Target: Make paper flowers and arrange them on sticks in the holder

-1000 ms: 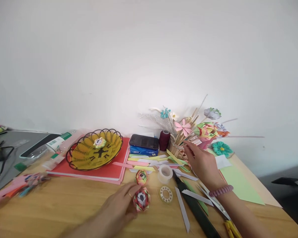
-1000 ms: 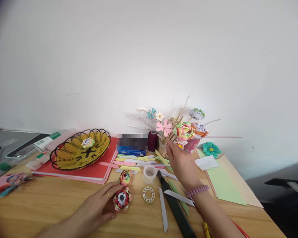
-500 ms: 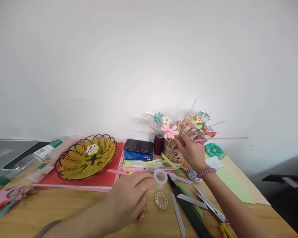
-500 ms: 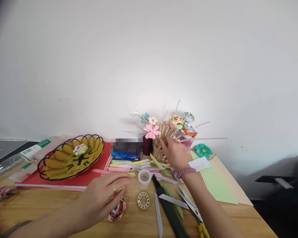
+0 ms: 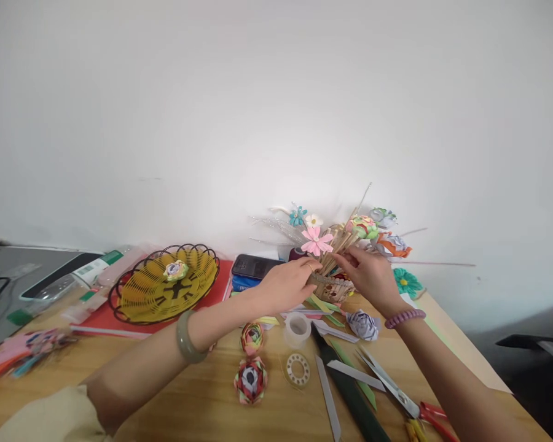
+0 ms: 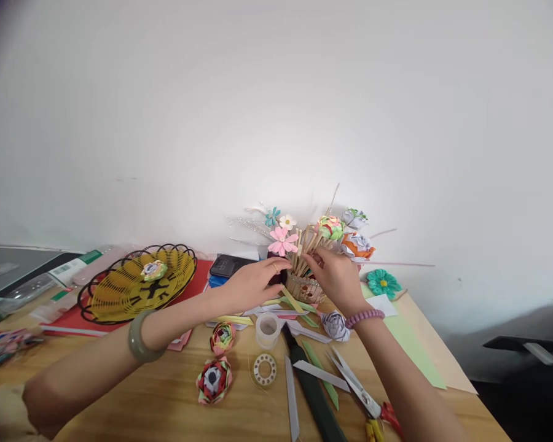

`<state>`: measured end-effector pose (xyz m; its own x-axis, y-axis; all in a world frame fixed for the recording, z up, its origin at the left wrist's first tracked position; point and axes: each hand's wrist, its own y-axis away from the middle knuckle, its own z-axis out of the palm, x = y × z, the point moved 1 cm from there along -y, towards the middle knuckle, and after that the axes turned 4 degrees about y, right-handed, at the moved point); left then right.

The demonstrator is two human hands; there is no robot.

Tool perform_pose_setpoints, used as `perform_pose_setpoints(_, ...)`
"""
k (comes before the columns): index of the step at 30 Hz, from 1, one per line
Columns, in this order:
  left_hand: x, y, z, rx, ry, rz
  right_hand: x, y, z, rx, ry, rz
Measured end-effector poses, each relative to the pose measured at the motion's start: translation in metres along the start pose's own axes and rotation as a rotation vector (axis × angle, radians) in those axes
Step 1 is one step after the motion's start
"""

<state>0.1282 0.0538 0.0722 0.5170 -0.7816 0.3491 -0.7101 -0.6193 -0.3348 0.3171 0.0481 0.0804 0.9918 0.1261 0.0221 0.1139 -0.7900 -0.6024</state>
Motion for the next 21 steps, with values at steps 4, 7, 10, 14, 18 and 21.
perform_pose_setpoints(4,-0.006,0.005,0.001,-0.025,-0.007,-0.031,-0.009,0.007,-0.003,-0.004,0.08,0.055)
perform_pose_setpoints(7,-0.01,0.013,-0.002,-0.057,-0.013,-0.042,-0.02,0.012,-0.002,0.015,0.103,0.093)
perform_pose_setpoints(10,-0.016,0.026,-0.012,-0.065,-0.02,-0.088,-0.03,0.011,0.001,0.045,0.084,0.107)
perform_pose_setpoints(14,-0.018,0.065,-0.038,-0.03,-0.018,-0.186,-0.037,-0.001,0.004,0.079,0.028,0.118)
perform_pose_setpoints(18,-0.002,0.131,-0.055,0.032,0.13,-0.346,-0.042,-0.015,-0.008,0.16,-0.028,0.167)
perform_pose_setpoints(21,0.009,0.185,-0.052,-0.039,0.196,-0.311,-0.042,-0.022,-0.032,0.283,-0.043,0.241)
